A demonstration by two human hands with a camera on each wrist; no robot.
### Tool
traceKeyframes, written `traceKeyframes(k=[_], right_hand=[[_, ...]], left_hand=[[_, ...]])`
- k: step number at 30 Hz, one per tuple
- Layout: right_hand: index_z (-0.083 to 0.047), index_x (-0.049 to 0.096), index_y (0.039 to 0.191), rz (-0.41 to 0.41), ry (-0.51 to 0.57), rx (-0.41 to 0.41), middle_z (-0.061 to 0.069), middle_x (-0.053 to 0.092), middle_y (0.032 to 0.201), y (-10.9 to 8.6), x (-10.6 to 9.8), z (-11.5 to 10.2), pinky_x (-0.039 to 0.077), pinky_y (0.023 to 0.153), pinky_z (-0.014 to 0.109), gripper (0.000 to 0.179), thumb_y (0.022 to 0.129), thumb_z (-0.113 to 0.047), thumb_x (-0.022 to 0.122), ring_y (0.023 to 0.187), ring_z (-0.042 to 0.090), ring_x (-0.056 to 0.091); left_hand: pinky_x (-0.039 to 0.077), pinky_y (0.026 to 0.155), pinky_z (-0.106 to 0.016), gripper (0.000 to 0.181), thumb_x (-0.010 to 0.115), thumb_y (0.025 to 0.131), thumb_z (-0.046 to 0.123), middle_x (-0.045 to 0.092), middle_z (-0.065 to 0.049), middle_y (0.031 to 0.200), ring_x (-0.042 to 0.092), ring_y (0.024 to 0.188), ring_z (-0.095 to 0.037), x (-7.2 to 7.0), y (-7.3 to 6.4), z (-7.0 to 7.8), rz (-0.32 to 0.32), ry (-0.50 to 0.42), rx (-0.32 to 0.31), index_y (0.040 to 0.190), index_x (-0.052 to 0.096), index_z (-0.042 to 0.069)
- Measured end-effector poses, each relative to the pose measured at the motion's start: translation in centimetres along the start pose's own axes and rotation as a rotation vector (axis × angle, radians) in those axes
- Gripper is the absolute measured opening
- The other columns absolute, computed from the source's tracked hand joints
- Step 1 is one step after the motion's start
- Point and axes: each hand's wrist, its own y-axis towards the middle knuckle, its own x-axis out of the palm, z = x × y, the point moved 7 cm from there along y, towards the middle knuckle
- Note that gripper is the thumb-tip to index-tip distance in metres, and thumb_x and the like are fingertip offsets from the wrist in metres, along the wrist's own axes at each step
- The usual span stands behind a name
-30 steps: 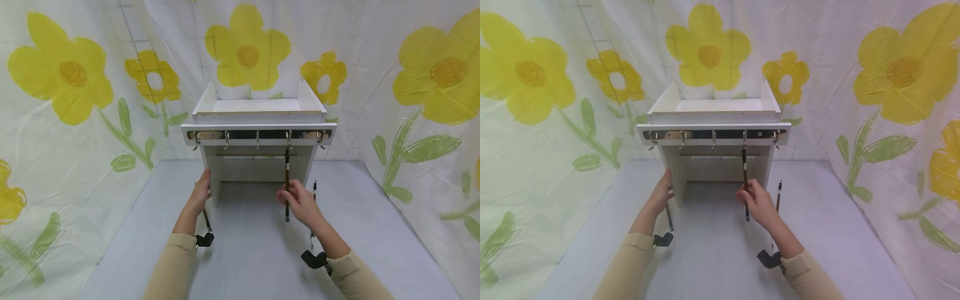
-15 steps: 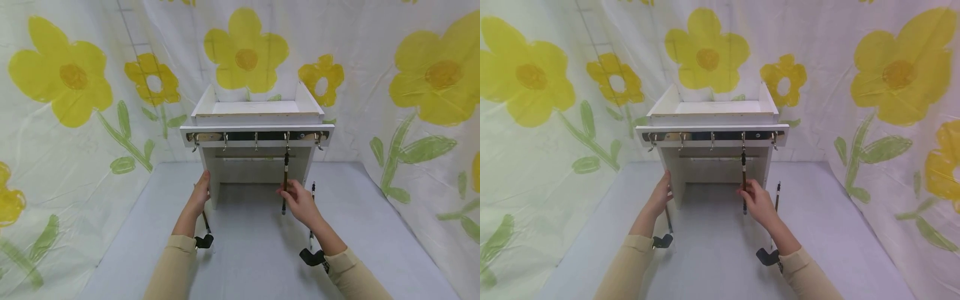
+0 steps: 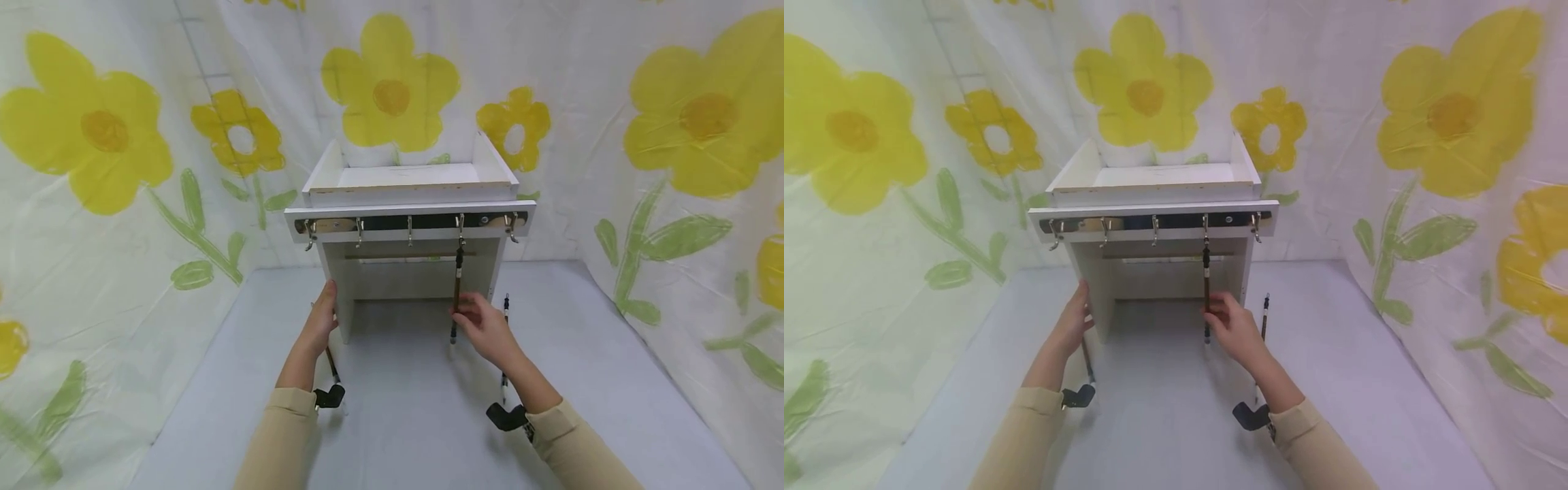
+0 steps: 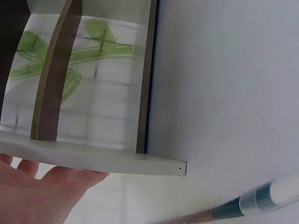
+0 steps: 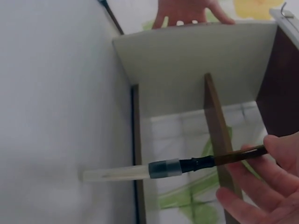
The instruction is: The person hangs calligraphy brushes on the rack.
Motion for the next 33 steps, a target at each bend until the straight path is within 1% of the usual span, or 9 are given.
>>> traceKeyframes(k=[5,10,17,21,24,27,29,33], right_hand=[[-0.003,0.053,0.132,0.005,0.002,0.025,0.017,0.072,0.118,0.0,-0.1,0.5,0.058,0.094,0.044,0.035,0.1,-0.008,0.064,0.111,0.033,0.07],[-0.005,0.053,0.133,0.007,-0.011,0.044,0.017,0.071,0.119,-0.2,-0.2,1.0,0.058,0.093,0.043,0.037,0.099,-0.008,0.066,0.111,0.032,0.07],[-0.004,0.054,0.131,0.019,-0.006,0.017,0.016,0.072,0.118,-0.5,-0.7,1.6,0.059,0.092,0.041,0.036,0.098,-0.009,0.067,0.109,0.031,0.071],[-0.005,0.055,0.131,0.03,-0.013,0.027,0.016,0.073,0.117,-0.8,-1.3,2.0,0.061,0.085,0.036,0.037,0.096,-0.009,0.07,0.106,0.031,0.072],[-0.007,0.056,0.131,0.043,-0.02,0.06,0.015,0.073,0.116,-1.1,-1.7,2.5,0.061,0.077,0.03,0.039,0.096,-0.011,0.071,0.103,0.031,0.072],[-0.006,0.055,0.132,0.06,-0.001,0.111,0.016,0.073,0.116,-1.5,-2.1,3.4,0.062,0.072,0.027,0.041,0.095,-0.013,0.072,0.102,0.032,0.072],[-0.004,0.054,0.133,0.071,0.016,0.147,0.019,0.072,0.116,-1.7,-2.4,4.0,0.062,0.071,0.028,0.043,0.095,-0.012,0.072,0.102,0.033,0.072],[-0.003,0.052,0.134,0.091,0.016,0.216,0.021,0.07,0.117,-2.2,-3.2,5.1,0.063,0.073,0.032,0.043,0.096,-0.011,0.071,0.101,0.034,0.072]], left_hand=[[0.024,0.121,-0.061,0.092,0.018,0.095,0.079,-0.003,-0.008,0.171,0.01,0.155,-0.042,-0.2,0.2,-0.3,-0.003,0.0,-0.02,0.164,-0.001,0.021],[0.023,0.121,-0.061,0.09,0.017,0.097,0.077,-0.003,-0.009,0.171,0.009,0.155,-0.042,-0.1,0.1,-0.4,-0.007,-0.007,-0.03,0.164,-0.002,0.02],[0.024,0.121,-0.062,0.092,0.018,0.095,0.08,0.0,-0.01,0.171,0.012,0.155,-0.041,-0.1,0.1,-0.2,-0.005,-0.004,-0.018,0.164,-0.001,0.021],[0.024,0.12,-0.062,0.091,0.017,0.096,0.079,-0.001,-0.01,0.171,0.012,0.155,-0.042,-0.1,0.1,-0.1,-0.008,0.003,-0.018,0.164,-0.002,0.021],[0.025,0.12,-0.061,0.09,0.016,0.096,0.078,0.0,-0.01,0.171,0.013,0.155,-0.042,0.0,0.1,-0.1,-0.007,0.001,-0.014,0.164,0.0,0.022],[0.024,0.12,-0.062,0.09,0.017,0.096,0.078,0.001,-0.011,0.171,0.013,0.154,-0.042,0.1,0.0,0.1,-0.012,-0.001,0.0,0.164,0.0,0.021],[0.025,0.12,-0.062,0.09,0.017,0.096,0.078,0.002,-0.011,0.171,0.013,0.154,-0.042,0.1,0.1,0.2,-0.011,-0.002,0.006,0.164,0.001,0.021],[0.025,0.119,-0.064,0.09,0.016,0.097,0.077,0.001,-0.012,0.17,0.012,0.154,-0.043,0.1,0.1,0.1,-0.008,0.004,0.009,0.164,0.0,0.021]])
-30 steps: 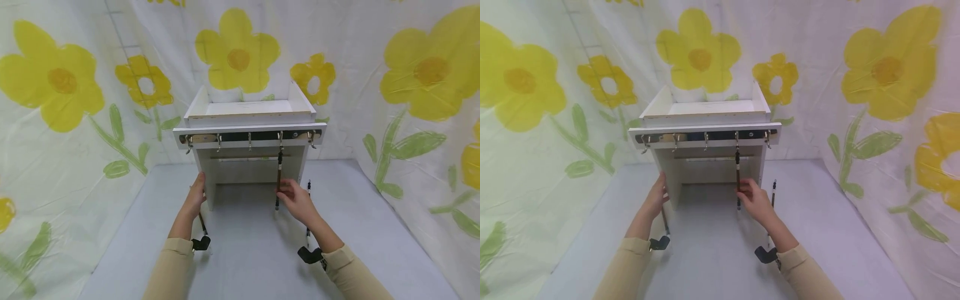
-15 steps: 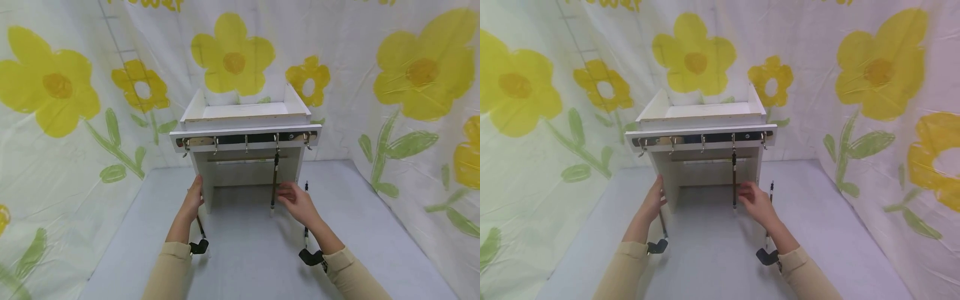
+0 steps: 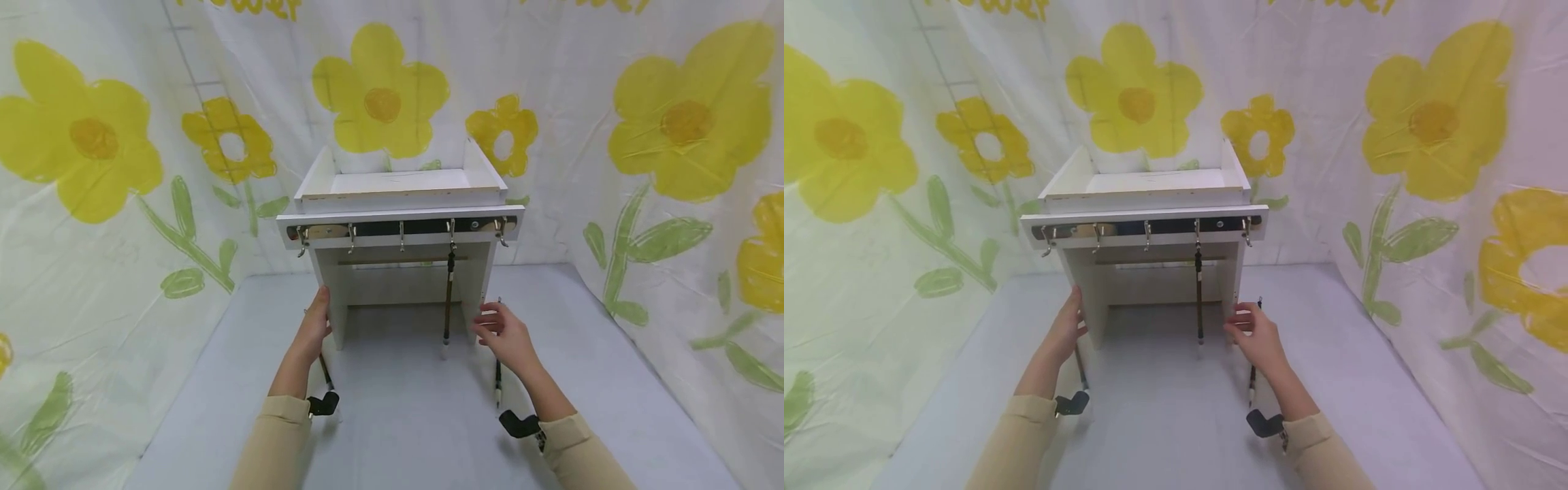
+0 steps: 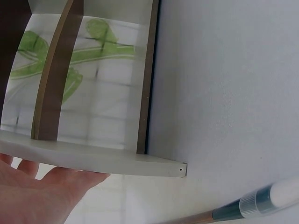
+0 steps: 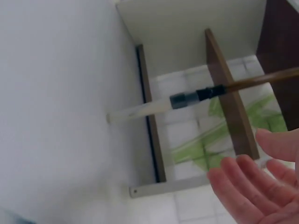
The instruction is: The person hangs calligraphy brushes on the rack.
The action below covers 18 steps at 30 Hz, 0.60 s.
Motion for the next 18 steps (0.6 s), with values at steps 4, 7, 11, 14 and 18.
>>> traceKeyframes(k=[4,7,11,14,18], right_hand=[[-0.003,0.051,0.134,0.007,0.002,0.05,0.022,0.07,0.118,-0.1,-0.7,0.9,0.064,0.075,0.036,0.044,0.096,-0.013,0.071,0.101,0.034,0.072],[-0.003,0.05,0.135,0.012,-0.005,0.07,0.023,0.069,0.118,-0.1,-1.1,1.5,0.064,0.075,0.036,0.045,0.096,-0.015,0.071,0.102,0.035,0.071],[-0.003,0.05,0.134,0.019,-0.02,0.098,0.024,0.069,0.119,-0.2,-1.5,2.5,0.064,0.074,0.036,0.045,0.096,-0.018,0.071,0.101,0.035,0.072],[-0.001,0.05,0.135,0.018,-0.011,0.13,0.026,0.068,0.12,-0.3,-1.7,3.3,0.064,0.074,0.038,0.048,0.096,-0.018,0.072,0.101,0.035,0.072],[0.001,0.049,0.136,0.021,-0.03,0.174,0.027,0.067,0.122,-0.4,-1.8,4.3,0.063,0.074,0.036,0.05,0.096,-0.018,0.072,0.103,0.035,0.071]], left_hand=[[0.026,0.119,-0.064,0.087,0.015,0.098,0.075,0.001,-0.014,0.17,0.013,0.154,-0.044,-0.1,0.1,-0.1,0.007,0.016,0.006,0.164,-0.001,0.021],[0.026,0.119,-0.063,0.084,0.015,0.099,0.073,0.001,-0.014,0.17,0.013,0.154,-0.044,-0.2,0.2,-0.2,0.011,0.017,0.006,0.164,-0.001,0.021],[0.024,0.12,-0.062,0.079,0.013,0.104,0.065,-0.003,-0.015,0.17,0.01,0.154,-0.045,-0.1,-0.3,0.5,-0.009,0.014,-0.02,0.164,-0.003,0.018],[0.023,0.121,-0.061,0.075,0.013,0.106,0.059,-0.005,-0.017,0.17,0.009,0.154,-0.046,0.1,-1.0,1.6,-0.029,0.018,-0.038,0.163,-0.005,0.013],[0.023,0.121,-0.06,0.079,0.014,0.104,0.065,-0.004,-0.015,0.17,0.008,0.154,-0.045,0.1,-0.6,0.9,-0.02,0.013,-0.027,0.163,-0.004,0.016]])
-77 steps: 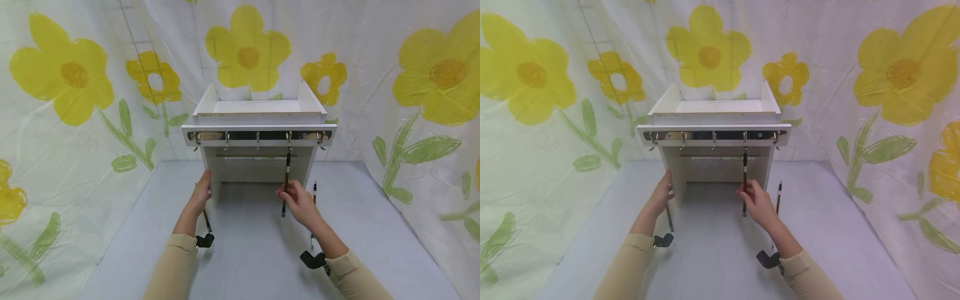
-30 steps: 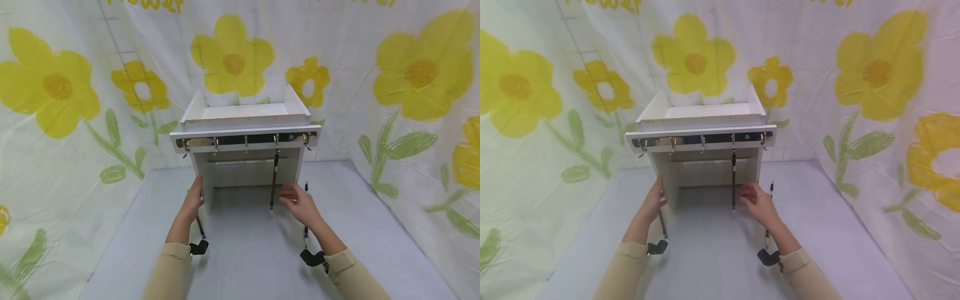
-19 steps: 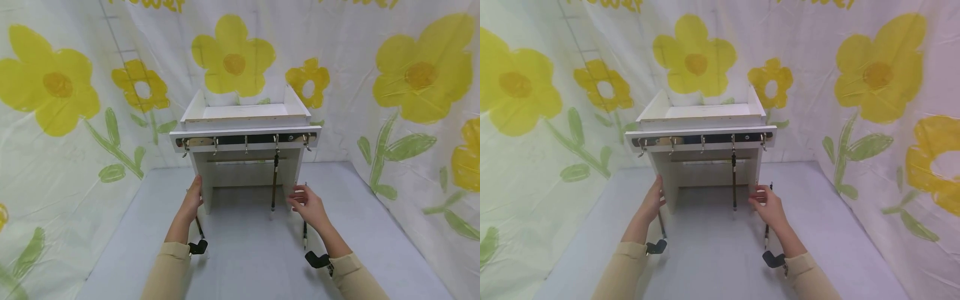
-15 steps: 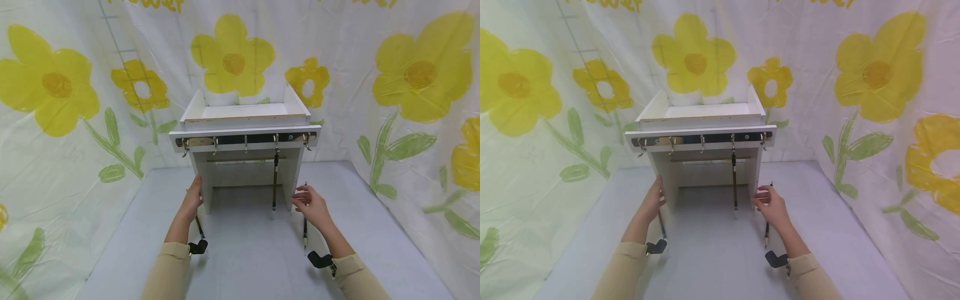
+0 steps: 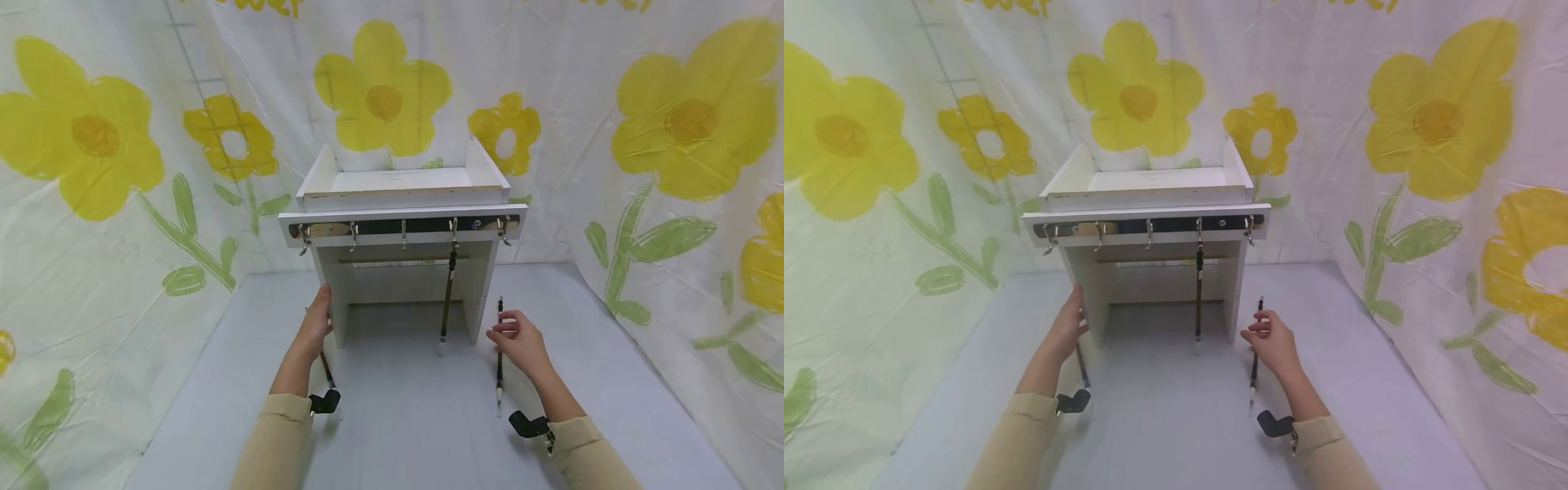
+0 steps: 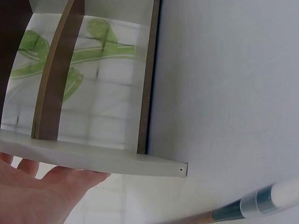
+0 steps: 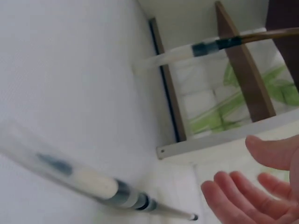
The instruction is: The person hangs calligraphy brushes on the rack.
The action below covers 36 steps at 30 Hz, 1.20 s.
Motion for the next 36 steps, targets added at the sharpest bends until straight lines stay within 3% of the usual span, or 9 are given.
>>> traceKeyframes(k=[2,5,13,20,27,36], right_hand=[[0.002,0.048,0.137,0.008,-0.023,0.022,0.028,0.066,0.123,0.0,0.0,0.5,0.063,0.074,0.034,0.051,0.096,-0.018,0.071,0.104,0.035,0.071],[0.003,0.048,0.137,0.018,-0.046,0.055,0.027,0.067,0.123,0.1,0.0,1.1,0.063,0.074,0.033,0.052,0.096,-0.019,0.071,0.103,0.034,0.072],[0.003,0.045,0.14,0.015,-0.03,0.101,0.027,0.067,0.123,0.2,0.2,2.1,0.063,0.075,0.036,0.055,0.096,-0.02,0.071,0.102,0.034,0.072],[0.006,0.046,0.137,0.045,-0.044,0.131,0.031,0.065,0.123,0.1,-0.2,2.6,0.063,0.071,0.034,0.054,0.095,-0.016,0.071,0.104,0.037,0.071],[0.005,0.046,0.137,0.016,-0.098,0.204,0.031,0.063,0.124,0.1,0.1,3.5,0.062,0.075,0.037,0.058,0.093,-0.021,0.073,0.099,0.036,0.071],[0.006,0.045,0.136,0.004,-0.127,0.209,0.03,0.064,0.12,0.4,0.7,4.1,0.061,0.075,0.039,0.059,0.092,-0.02,0.075,0.091,0.033,0.072]], left_hand=[[0.024,0.121,-0.06,0.083,0.015,0.101,0.07,-0.004,-0.013,0.171,0.009,0.155,-0.044,-0.2,0.6,-1.0,0.012,-0.006,0.008,0.164,-0.003,0.019],[0.025,0.12,-0.061,0.087,0.016,0.098,0.075,-0.001,-0.012,0.171,0.011,0.155,-0.043,-0.3,0.8,-1.2,0.026,-0.001,0.018,0.164,-0.002,0.02],[0.026,0.12,-0.061,0.088,0.017,0.097,0.077,0.003,-0.01,0.171,0.015,0.155,-0.041,-0.6,0.8,-1.1,0.028,-0.008,0.024,0.164,0.002,0.024],[0.026,0.12,-0.06,0.094,0.018,0.094,0.08,0.0,-0.009,0.171,0.012,0.155,-0.042,-0.5,0.7,-1.1,0.022,-0.009,-0.004,0.164,0.0,0.021],[0.028,0.12,-0.058,0.099,0.02,0.092,0.083,-0.001,-0.006,0.171,0.014,0.154,-0.041,-0.4,0.7,-1.3,0.016,-0.011,-0.004,0.164,0.001,0.019],[0.028,0.12,-0.059,0.098,0.022,0.092,0.083,0.001,-0.007,0.171,0.015,0.154,-0.041,-0.5,0.8,-1.3,0.023,-0.02,0.008,0.164,0.003,0.019]])
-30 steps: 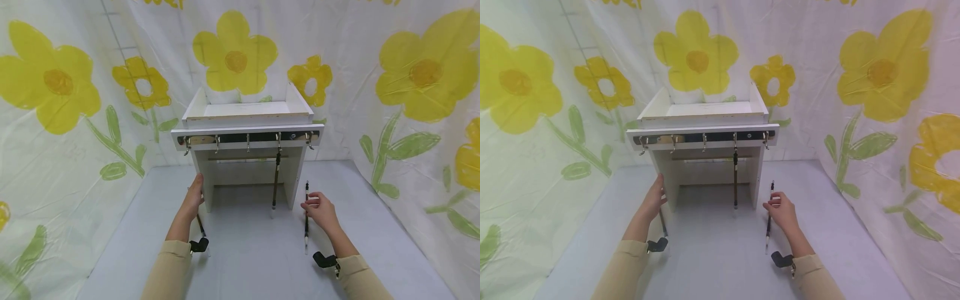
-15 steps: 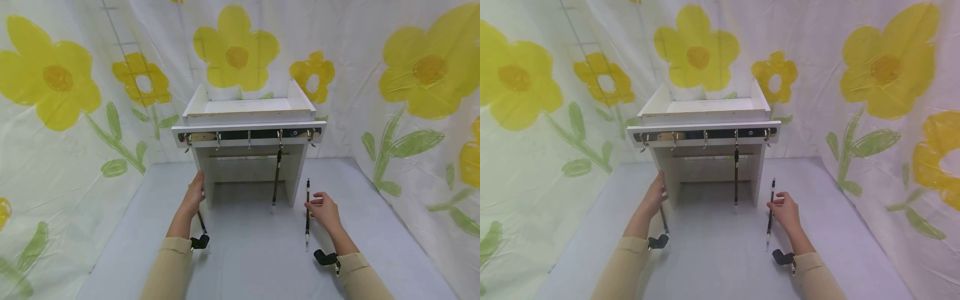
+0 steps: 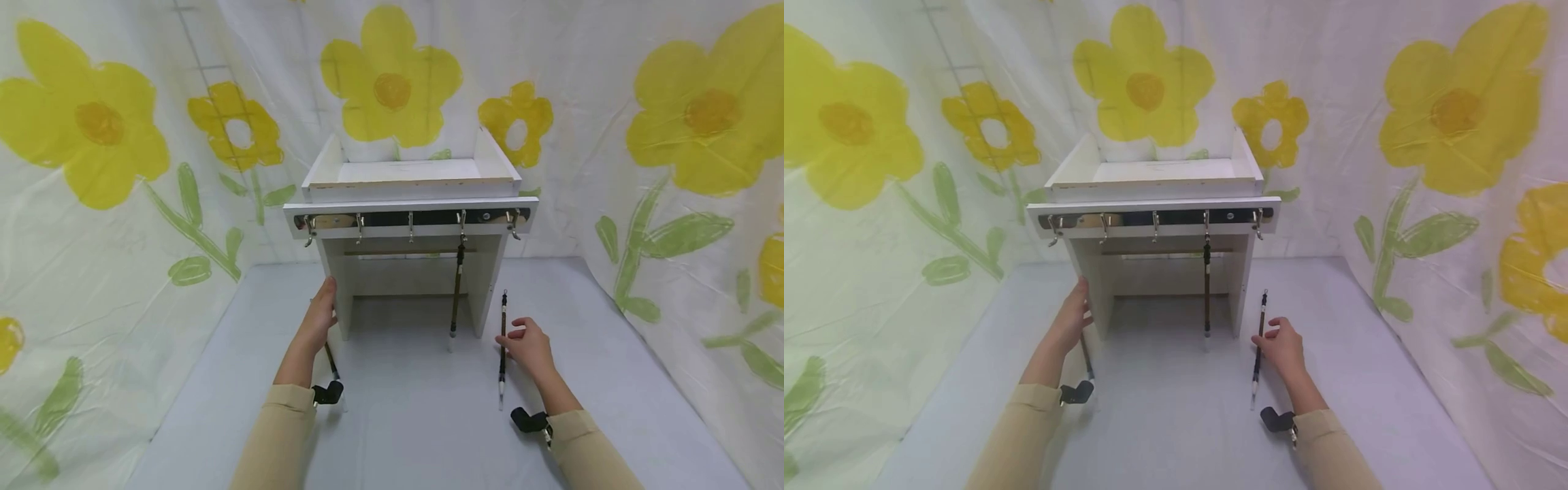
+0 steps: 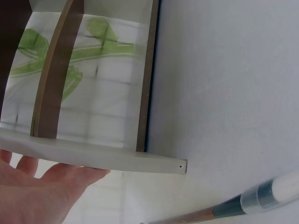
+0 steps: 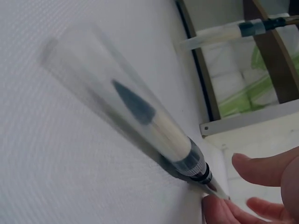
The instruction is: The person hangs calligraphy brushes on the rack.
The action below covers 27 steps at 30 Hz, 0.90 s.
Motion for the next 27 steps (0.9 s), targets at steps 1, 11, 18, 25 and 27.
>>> traceKeyframes(k=[1,11,18,25,27], right_hand=[[0.006,0.045,0.135,0.0,-0.002,-0.002,0.031,0.063,0.12,0.1,0.1,-0.1,0.061,0.074,0.039,0.06,0.091,-0.02,0.076,0.09,0.032,0.071],[0.006,0.048,0.13,0.036,-0.078,-0.001,0.025,0.064,0.11,1.1,0.7,-0.4,0.056,0.071,0.038,0.062,0.082,-0.011,0.083,0.089,0.033,0.065],[0.007,0.046,0.133,0.042,-0.099,-0.02,0.027,0.066,0.11,1.0,0.5,-0.7,0.057,0.073,0.042,0.056,0.084,-0.004,0.072,0.091,0.035,0.066],[0.013,0.047,0.135,0.001,-0.07,0.007,0.031,0.066,0.116,0.7,0.1,-0.4,0.059,0.076,0.044,0.058,0.085,-0.006,0.07,0.092,0.036,0.07],[0.014,0.049,0.135,-0.026,-0.016,0.035,0.031,0.065,0.116,0.4,0.0,-0.3,0.06,0.074,0.04,0.056,0.087,-0.005,0.068,0.087,0.031,0.071]], left_hand=[[0.028,0.12,-0.059,0.099,0.022,0.092,0.083,0.002,-0.007,0.171,0.015,0.154,-0.041,0.0,0.0,0.0,0.003,0.0,0.0,0.164,0.003,0.019],[0.029,0.12,-0.057,0.097,0.021,0.092,0.082,0.002,-0.008,0.171,0.014,0.154,-0.041,-0.3,0.0,0.0,0.013,-0.002,-0.014,0.164,0.004,0.019],[0.027,0.121,-0.058,0.094,0.02,0.094,0.08,0.001,-0.01,0.171,0.013,0.154,-0.043,-0.4,0.0,0.2,0.017,0.001,-0.016,0.164,0.004,0.019],[0.027,0.121,-0.058,0.094,0.021,0.095,0.08,0.0,-0.01,0.171,0.012,0.154,-0.043,-0.1,-0.4,0.6,-0.004,-0.008,-0.025,0.164,0.003,0.018],[0.026,0.121,-0.058,0.094,0.021,0.095,0.079,0.0,-0.01,0.171,0.013,0.154,-0.043,0.0,-0.4,0.4,-0.005,-0.016,-0.034,0.164,0.003,0.018]])
